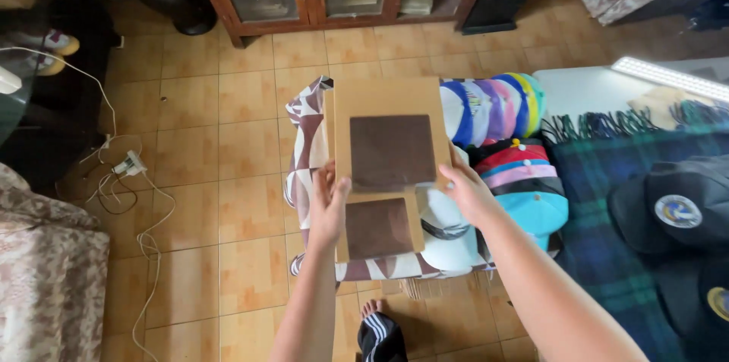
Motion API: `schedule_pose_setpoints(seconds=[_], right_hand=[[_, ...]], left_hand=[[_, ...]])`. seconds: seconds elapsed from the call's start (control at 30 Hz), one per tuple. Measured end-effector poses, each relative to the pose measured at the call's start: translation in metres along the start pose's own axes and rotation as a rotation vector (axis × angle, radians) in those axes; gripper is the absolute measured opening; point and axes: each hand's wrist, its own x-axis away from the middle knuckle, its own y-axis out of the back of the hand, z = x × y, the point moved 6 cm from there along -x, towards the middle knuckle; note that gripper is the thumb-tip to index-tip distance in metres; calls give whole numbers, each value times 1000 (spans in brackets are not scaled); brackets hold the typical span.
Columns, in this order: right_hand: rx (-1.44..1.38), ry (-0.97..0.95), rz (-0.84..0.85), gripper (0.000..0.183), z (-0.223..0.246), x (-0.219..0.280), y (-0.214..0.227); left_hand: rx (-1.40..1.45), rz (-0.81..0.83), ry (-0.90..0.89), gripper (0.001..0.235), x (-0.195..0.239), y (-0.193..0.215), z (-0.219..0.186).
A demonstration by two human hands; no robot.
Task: The person assembles small cardboard boxes with clear plastic windows by folding the flaps and tucking them into place. They repeatedly pick up flat-packed boxes, fold them into shape, and place the finished boxes on a nearby surface.
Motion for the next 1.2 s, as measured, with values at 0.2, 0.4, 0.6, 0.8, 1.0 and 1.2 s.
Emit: schedule_pose_setpoints(seconds=[0.2, 0.4, 0.6, 0.8, 1.0, 1.2], right_hand=[[182, -89, -32, 63, -38, -95, -14], [109, -28, -43, 64, -66, -127, -3], [-59, -64, -17, 70, -88, -145, 14], [-278, -373, -28, 77, -136, -142, 19], [-141, -379, 37, 87, -115, -132, 1], [-125, -379, 47, 88, -102, -119, -14]], left_hand=[[11, -83, -72, 34, -90, 30, 35], [-15, -57, -73, 39, -113, 32, 50], [28, 9, -94, 68, -115, 53, 80], [24, 76, 281, 80, -105, 50, 125], [-163, 61, 318, 73, -94, 47, 114], [-227, 19, 364, 74, -90, 52, 129]])
